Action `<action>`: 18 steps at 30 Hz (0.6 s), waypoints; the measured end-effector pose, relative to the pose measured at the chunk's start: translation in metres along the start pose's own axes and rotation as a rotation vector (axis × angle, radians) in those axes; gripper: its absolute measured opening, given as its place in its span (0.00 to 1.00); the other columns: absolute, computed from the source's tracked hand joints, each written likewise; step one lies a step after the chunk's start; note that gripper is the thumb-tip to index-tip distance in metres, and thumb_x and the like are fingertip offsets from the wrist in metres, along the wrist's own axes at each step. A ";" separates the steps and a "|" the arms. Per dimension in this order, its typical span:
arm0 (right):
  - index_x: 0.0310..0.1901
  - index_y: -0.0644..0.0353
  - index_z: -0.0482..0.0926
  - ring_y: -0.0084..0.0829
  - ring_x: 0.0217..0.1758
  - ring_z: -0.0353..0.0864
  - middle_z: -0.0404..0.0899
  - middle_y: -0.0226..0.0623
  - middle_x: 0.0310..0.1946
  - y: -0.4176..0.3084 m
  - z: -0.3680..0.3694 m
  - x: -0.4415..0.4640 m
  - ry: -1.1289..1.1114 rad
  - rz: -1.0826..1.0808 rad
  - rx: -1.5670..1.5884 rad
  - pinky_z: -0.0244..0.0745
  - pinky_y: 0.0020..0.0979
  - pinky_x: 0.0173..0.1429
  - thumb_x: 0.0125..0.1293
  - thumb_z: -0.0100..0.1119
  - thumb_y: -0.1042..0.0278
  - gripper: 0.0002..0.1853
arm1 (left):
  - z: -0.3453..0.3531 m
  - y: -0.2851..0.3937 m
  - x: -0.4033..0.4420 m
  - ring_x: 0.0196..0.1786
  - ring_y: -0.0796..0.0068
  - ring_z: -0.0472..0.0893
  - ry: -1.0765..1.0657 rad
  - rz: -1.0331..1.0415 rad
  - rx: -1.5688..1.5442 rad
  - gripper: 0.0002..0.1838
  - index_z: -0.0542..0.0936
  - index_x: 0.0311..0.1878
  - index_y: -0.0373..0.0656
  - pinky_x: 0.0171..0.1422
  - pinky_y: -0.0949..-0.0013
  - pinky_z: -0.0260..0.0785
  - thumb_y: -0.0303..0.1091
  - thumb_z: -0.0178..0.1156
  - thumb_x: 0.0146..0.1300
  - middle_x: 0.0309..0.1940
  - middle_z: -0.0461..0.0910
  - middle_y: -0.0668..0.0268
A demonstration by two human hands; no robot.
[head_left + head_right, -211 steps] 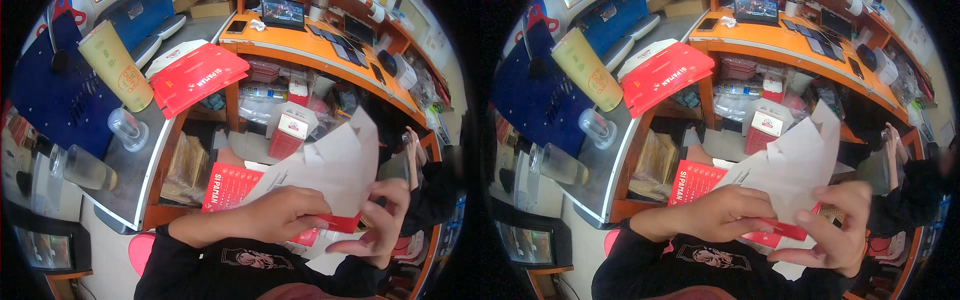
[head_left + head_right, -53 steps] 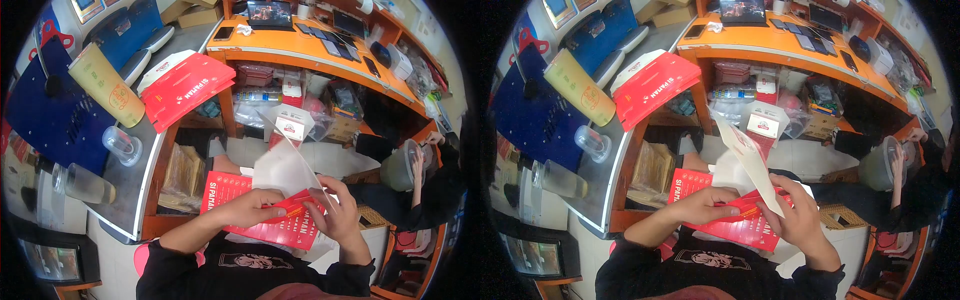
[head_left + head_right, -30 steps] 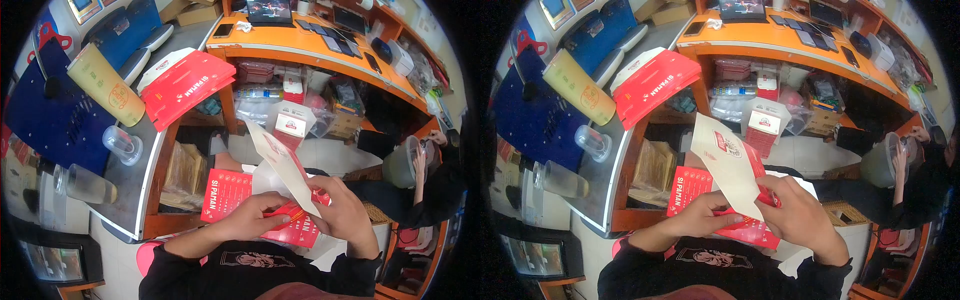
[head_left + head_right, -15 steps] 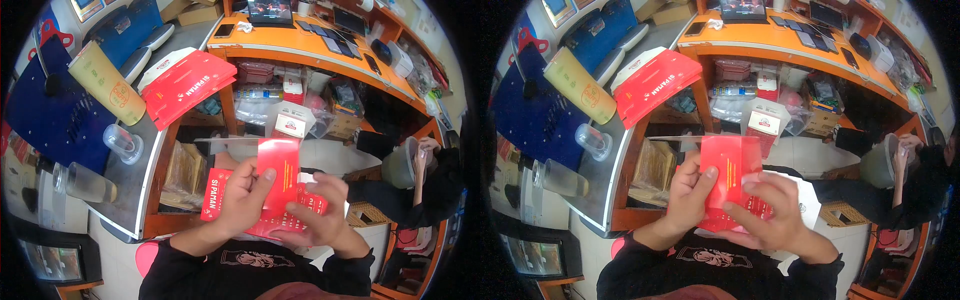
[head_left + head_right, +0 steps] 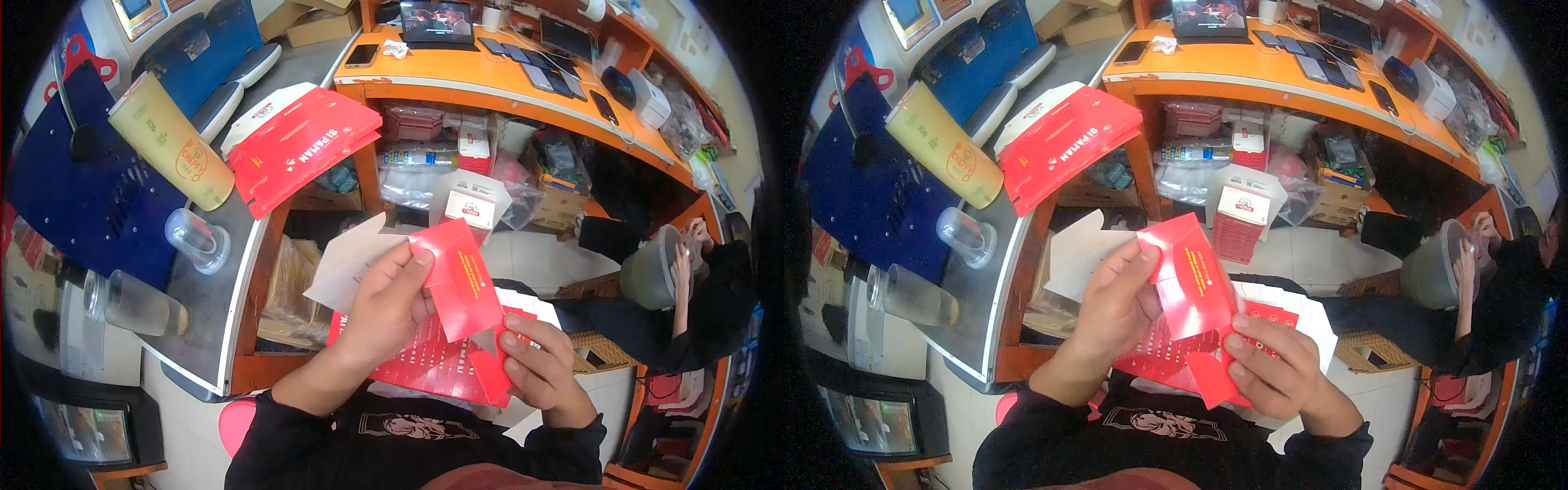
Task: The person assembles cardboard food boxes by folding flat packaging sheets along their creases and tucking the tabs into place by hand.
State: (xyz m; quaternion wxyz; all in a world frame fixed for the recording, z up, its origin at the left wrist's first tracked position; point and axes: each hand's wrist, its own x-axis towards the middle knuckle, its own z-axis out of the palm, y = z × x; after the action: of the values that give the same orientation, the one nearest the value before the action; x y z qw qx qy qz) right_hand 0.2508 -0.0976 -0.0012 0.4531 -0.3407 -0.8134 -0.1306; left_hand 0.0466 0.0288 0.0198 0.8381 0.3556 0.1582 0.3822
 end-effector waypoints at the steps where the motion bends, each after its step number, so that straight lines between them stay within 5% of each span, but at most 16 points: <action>1: 0.46 0.57 0.80 0.53 0.55 0.85 0.84 0.45 0.51 -0.003 0.000 -0.003 0.041 0.008 0.022 0.88 0.44 0.47 0.57 0.68 0.74 0.14 | 0.001 -0.003 0.000 0.59 0.70 0.82 -0.013 0.001 -0.004 0.19 0.70 0.67 0.36 0.65 0.61 0.77 0.37 0.46 0.82 0.58 0.79 0.59; 8: 0.39 0.56 0.82 0.43 0.53 0.85 0.85 0.40 0.49 -0.006 -0.013 0.029 -0.139 -0.022 -0.290 0.86 0.43 0.49 0.55 0.73 0.69 0.11 | 0.005 -0.017 0.000 0.57 0.73 0.83 -0.064 0.117 0.000 0.19 0.70 0.66 0.37 0.61 0.64 0.79 0.39 0.51 0.81 0.55 0.81 0.61; 18: 0.27 0.53 0.78 0.40 0.49 0.86 0.85 0.34 0.43 -0.012 0.005 0.021 -0.076 0.026 -0.366 0.79 0.41 0.47 0.52 0.74 0.71 0.10 | -0.005 -0.039 -0.013 0.64 0.68 0.78 0.014 0.086 0.587 0.21 0.65 0.73 0.44 0.68 0.57 0.74 0.38 0.47 0.82 0.64 0.75 0.62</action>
State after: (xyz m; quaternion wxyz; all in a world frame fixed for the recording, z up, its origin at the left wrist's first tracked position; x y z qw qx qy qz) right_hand 0.2320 -0.0945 0.0143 0.3541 -0.4324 -0.7882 -0.2576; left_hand 0.0565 0.0034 -0.0118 0.6813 0.5864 0.2525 0.3579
